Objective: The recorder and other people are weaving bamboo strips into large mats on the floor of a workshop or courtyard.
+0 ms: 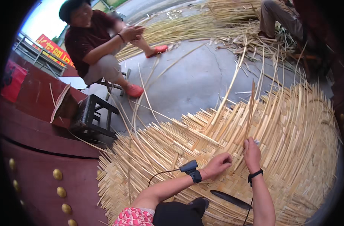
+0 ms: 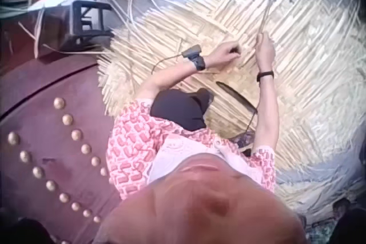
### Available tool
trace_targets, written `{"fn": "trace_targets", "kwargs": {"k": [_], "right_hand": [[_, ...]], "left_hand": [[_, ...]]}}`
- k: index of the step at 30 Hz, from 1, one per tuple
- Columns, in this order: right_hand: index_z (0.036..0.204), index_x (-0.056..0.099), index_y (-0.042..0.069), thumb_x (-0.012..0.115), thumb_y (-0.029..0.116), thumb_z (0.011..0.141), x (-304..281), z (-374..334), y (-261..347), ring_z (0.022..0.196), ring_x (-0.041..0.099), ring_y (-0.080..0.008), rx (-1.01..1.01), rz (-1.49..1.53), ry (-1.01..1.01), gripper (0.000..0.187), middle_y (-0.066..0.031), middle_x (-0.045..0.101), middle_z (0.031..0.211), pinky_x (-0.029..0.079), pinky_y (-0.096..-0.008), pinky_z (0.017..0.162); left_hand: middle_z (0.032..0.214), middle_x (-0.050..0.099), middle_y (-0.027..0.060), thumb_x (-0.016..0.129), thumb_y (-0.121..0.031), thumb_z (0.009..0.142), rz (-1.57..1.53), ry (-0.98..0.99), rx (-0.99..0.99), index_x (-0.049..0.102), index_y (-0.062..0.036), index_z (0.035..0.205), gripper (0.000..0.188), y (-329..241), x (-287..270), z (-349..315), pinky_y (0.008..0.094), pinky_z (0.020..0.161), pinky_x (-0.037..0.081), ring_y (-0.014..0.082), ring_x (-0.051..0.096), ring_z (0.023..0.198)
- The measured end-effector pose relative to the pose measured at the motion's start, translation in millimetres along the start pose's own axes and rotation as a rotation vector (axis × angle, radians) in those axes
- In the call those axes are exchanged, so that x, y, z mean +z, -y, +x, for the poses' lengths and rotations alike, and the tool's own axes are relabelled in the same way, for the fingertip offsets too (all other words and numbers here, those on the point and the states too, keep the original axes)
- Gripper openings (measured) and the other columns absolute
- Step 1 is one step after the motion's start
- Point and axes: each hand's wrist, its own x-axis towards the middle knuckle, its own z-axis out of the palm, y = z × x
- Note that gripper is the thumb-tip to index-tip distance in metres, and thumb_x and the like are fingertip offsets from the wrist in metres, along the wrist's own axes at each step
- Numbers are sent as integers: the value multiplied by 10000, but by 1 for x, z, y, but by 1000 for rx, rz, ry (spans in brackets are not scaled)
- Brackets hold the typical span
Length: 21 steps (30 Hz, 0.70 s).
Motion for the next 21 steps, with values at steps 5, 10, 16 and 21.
{"fn": "trace_targets", "kwargs": {"k": [5, 10, 16, 21], "right_hand": [[921, 573, 33, 506, 271, 986, 19, 13, -26, 809, 634, -424, -8, -103, -12, 255, -221, 650, 811, 490, -510, 703], [1079, 537, 44, 638, 184, 894, 25, 0, -14, 903, 625, -423, 15, -39, -96, 253, -225, 633, 981, 494, -499, 760], [1169, 431, -3, 715, 127, 826, 28, -28, -27, 1060, 571, -432, 157, 23, -294, 465, -264, 566, 1115, 465, -492, 878], [1023, 548, -49, 673, 219, 847, 31, 5, -64, 694, 644, -287, 285, 75, -197, 344, -156, 643, 803, 507, -411, 648]], "left_hand": [[818, 538, 51, 641, -55, 873, -97, 109, -45, 519, -33, 913, 131, 2, 1, -31, 295, 734, 463, 146, 518, 775], [808, 538, 18, 642, -66, 886, -126, 50, -68, 509, -37, 907, 139, -12, 3, -53, 279, 732, 457, 113, 499, 777], [854, 595, 10, 642, -112, 911, -152, 47, -251, 586, -56, 1025, 139, 18, -2, -69, 267, 683, 485, 96, 560, 752], [845, 635, 45, 603, -107, 935, -764, -270, -528, 593, -43, 1102, 179, 8, -46, -12, 269, 586, 509, 135, 611, 669]]}}
